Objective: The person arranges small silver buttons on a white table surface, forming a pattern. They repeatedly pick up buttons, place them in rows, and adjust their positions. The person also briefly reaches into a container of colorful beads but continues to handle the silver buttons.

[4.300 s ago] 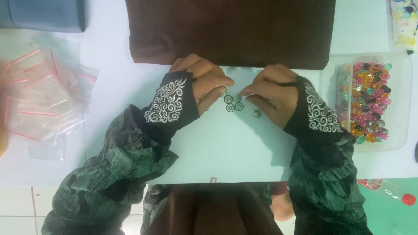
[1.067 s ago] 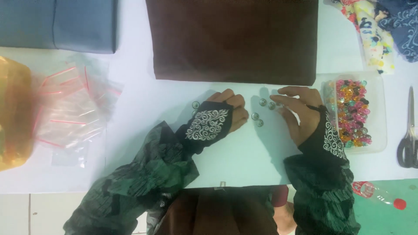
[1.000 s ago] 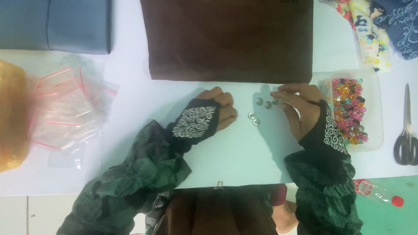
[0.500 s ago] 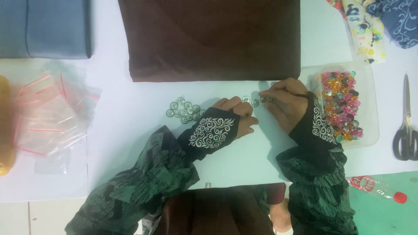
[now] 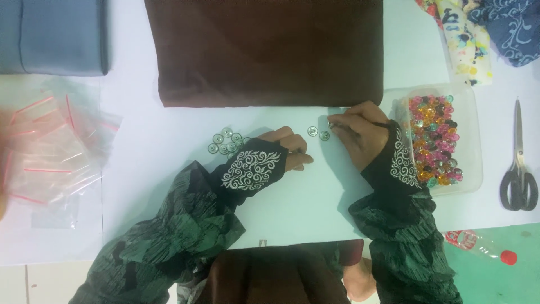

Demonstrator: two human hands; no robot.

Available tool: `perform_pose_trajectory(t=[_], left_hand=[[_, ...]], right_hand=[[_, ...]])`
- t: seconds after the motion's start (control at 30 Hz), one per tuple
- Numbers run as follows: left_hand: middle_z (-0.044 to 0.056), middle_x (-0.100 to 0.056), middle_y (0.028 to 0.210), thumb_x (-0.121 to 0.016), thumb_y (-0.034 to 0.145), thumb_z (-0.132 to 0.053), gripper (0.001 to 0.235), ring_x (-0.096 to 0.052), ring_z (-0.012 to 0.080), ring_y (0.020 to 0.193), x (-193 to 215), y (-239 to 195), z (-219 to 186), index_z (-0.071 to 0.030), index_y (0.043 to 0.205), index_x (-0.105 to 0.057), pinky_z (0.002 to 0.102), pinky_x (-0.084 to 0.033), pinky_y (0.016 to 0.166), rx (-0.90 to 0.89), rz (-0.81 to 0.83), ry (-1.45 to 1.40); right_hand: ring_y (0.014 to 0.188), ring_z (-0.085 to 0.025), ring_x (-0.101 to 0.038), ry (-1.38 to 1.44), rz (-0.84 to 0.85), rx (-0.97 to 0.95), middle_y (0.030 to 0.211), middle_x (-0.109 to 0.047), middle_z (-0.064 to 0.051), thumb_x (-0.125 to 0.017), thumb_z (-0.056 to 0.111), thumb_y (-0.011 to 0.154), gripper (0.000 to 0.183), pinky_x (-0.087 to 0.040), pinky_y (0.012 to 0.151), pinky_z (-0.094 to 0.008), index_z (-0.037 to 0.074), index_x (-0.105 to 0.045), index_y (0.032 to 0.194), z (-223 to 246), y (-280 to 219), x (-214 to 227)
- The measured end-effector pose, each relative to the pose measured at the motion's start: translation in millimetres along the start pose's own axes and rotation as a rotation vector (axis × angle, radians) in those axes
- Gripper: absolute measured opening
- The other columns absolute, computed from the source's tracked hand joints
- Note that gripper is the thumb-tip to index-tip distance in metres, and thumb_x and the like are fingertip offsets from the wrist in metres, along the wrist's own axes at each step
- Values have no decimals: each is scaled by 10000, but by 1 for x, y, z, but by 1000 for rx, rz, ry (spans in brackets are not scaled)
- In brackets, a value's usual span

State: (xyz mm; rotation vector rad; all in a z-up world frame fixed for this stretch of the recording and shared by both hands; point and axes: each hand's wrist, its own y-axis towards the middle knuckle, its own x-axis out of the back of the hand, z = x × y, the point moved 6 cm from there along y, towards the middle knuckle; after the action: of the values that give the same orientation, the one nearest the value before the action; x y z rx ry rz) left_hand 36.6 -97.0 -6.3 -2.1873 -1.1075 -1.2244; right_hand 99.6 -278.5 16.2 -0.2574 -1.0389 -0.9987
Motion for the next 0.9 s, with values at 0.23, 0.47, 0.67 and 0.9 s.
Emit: perform_pose_trajectory(t=[0.23,0.47,0.67,0.9], left_hand=[[-7,-498,978,-481,1034,-458,272,-534,115,762,-4,10,16,-228,1131,-589,302,-476,685,104,235,-146],[53,-519,974,-635,985,-326,232,-550,160,794,12,12,5,-128,1104,-612,319,-496,701,17,227,-143],[89,-542,977,-660,983,-195,152,-536,181,794,22,25,-14,-77,1076,-638,339,-481,733,-57,184,-50],[81,-599,998,-787,842,-69,233,-532,157,860,26,29,-17,-77,1042,-667,332,-468,768,-88,186,98]], right_hand=[[984,-321,-602,-74,5,161,1117,-655,-110,-724,67,932,204,-520,801,-418,135,-766,1120,41,9,0],[1074,-302,-581,-113,114,122,1138,-677,-99,-730,101,936,157,-503,893,-446,102,-759,1090,38,7,-11],[1060,-354,-605,-65,183,17,1110,-688,-155,-655,123,987,153,-496,888,-467,54,-748,1088,26,7,-4],[992,-328,-618,-7,71,-12,1106,-678,-158,-588,0,1012,217,-510,842,-429,49,-740,1158,0,-4,3]])
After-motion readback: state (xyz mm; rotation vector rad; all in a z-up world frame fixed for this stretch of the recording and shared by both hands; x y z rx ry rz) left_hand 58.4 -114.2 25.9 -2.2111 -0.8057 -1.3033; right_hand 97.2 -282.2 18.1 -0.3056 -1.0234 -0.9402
